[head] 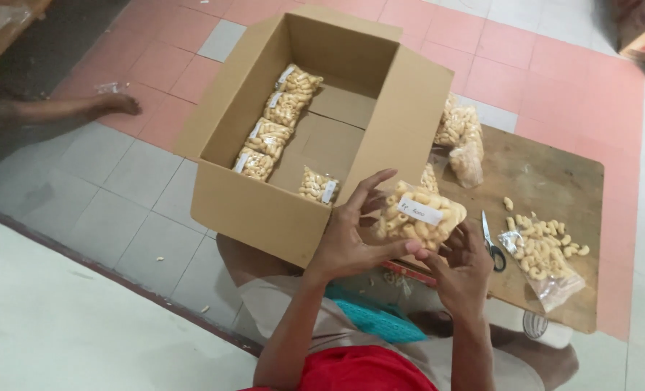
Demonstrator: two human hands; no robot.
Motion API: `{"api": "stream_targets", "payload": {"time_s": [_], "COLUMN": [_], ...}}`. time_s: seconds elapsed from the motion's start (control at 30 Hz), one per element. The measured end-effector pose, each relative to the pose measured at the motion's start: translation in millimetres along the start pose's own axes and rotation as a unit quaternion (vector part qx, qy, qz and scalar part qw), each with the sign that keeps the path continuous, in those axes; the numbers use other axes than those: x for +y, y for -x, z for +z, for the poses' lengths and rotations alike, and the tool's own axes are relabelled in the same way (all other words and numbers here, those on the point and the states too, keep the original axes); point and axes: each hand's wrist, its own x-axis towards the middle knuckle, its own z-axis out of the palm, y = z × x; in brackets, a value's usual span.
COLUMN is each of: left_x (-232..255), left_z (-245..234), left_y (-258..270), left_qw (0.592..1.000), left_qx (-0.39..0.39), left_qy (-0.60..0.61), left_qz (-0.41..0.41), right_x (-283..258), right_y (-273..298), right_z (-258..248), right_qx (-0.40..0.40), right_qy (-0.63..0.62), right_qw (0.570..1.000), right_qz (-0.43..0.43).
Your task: Packing small plastic bags of cashew nuts into a cardboard box on a production floor.
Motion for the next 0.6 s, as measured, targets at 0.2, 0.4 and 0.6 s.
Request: {"api": "stream_targets", "payload": {"time_s": [0.2, 0.4, 0.6], "left_x": [-44.8, -40.4, 7.9], "left_z": [4.5, -27.3, -99.7], "left_y": [3.2, 0.8, -31.9], "left_qw": [0.964, 0.973, 0.984], "left_qx": [0.038, 0.05, 0.104], "left_qy": [0.265, 0.216, 0.014], "left_qz": [-0.006, -0.065, -0.146], "right_x": [21.1, -14.6, -7.4], "right_y": [1.8, -8.5, 8.5], "right_z": [35.2, 49.0, 21.8], "right_qx": [0.051, -0.069, -0.117], "right_qy": [-0.007, 0.164, 0.261], "right_qw": [0.994, 0.983, 0.957], "right_qz": [-0.097, -0.035, 0.05]}}
